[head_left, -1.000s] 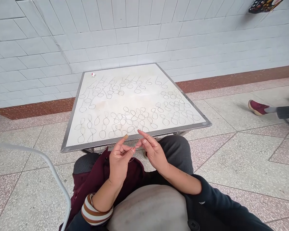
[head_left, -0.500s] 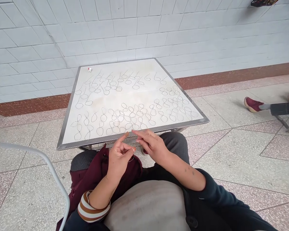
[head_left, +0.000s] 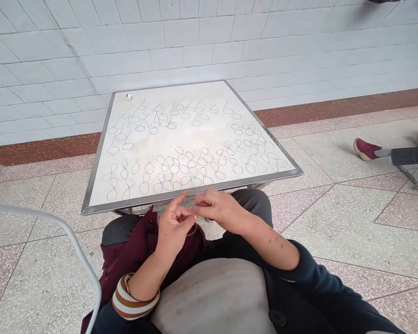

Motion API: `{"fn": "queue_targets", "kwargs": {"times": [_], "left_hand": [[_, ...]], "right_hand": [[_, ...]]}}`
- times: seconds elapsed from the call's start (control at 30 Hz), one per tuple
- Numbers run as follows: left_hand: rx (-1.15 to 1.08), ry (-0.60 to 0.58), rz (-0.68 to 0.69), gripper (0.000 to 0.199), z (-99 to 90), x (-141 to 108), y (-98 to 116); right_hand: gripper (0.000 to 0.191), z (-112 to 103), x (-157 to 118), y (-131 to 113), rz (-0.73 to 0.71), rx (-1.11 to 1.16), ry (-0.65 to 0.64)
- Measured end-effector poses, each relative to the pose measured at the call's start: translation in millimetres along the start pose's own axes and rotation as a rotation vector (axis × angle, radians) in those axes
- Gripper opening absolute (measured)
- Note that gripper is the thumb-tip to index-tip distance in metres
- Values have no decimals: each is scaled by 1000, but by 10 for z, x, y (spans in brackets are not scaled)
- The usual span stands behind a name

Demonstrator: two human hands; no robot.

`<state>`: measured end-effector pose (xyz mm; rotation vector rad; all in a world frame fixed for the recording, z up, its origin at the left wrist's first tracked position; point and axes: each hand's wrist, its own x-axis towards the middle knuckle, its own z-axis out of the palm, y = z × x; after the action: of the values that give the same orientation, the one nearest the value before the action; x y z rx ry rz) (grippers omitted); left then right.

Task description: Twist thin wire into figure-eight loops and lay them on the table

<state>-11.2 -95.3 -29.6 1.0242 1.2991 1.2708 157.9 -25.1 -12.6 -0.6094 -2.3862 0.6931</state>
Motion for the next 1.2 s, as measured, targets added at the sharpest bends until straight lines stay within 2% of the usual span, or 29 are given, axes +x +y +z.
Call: {"fn": "queue_targets", "kwargs": {"times": [0.17, 0.37, 0.53, 0.63, 0.77, 0.87, 1.0, 1.1, 1.2], "left_hand": [[3, -13, 2, 56, 4, 4, -14], [11, -29, -41, 53, 31, 0, -14], [-9, -48, -56, 52, 32, -9, -29], [-39, -63, -56, 52, 22, -8, -43], [-134, -32, -62, 53, 24, -7, -41], [-173, -17, -58, 53, 31, -9, -34], [-166, -19, -50, 53, 29, -6, -50], [-121, -40, -43, 53, 25, -5, -74], [-71, -43, -22, 53, 29, -10, -82]], "right_hand": [[28, -56, 31, -16, -129, -85, -75], [24, -94, 55, -11, -308, -302, -82], [21, -101, 56, -2, -394, -287, -66], [21, -31, 17, 17, -323, -166, 10], [21, 153, -69, 59, -53, 31, 257], [13, 268, -108, 54, 68, 110, 328], [16, 331, -109, 19, 68, 132, 385], [19, 340, -106, 22, 13, 101, 372], [20, 343, -113, 37, 40, 66, 370]]}}
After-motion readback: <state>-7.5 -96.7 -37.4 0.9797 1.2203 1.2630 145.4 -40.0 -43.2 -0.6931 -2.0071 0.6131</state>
